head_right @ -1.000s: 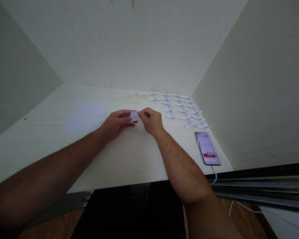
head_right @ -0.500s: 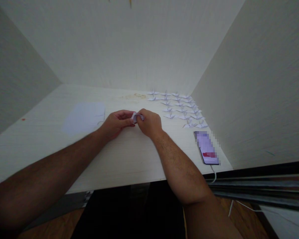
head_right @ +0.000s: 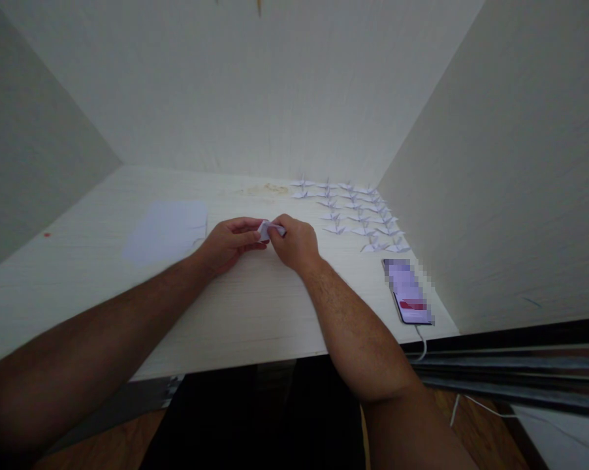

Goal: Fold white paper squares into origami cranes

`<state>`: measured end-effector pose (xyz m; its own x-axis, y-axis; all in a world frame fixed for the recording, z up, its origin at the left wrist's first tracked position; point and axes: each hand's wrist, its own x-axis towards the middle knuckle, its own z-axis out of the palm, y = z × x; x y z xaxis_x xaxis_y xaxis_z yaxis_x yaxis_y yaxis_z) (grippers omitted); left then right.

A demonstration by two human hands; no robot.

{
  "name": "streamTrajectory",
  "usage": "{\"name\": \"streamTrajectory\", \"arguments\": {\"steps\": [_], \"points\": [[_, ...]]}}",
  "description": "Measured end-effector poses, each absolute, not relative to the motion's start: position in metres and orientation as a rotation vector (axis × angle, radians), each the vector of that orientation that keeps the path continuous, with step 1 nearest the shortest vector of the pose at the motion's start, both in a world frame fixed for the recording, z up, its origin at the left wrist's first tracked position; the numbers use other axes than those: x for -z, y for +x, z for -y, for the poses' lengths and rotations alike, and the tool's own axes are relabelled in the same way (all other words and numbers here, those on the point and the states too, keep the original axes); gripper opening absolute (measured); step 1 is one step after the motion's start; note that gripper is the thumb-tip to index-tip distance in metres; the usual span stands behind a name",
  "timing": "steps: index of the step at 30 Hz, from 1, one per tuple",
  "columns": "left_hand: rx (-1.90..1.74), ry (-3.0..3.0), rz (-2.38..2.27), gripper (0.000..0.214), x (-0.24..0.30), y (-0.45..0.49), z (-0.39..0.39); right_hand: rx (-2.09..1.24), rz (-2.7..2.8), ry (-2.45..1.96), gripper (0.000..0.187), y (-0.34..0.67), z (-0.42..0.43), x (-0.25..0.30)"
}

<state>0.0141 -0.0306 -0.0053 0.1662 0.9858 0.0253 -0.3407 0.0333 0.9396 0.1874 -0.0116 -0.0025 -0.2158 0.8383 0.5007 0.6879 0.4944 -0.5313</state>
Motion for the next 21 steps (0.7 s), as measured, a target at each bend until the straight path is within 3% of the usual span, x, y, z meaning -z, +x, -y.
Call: {"name": "streamTrajectory", "arguments": {"steps": [21], "points": [[-1.158,1.105,-0.816,0.038,0.0081,0.0122,0.0299,-0.088,2.04,-1.302,0.019,0.1839,0.0158,-0.0054]]}}
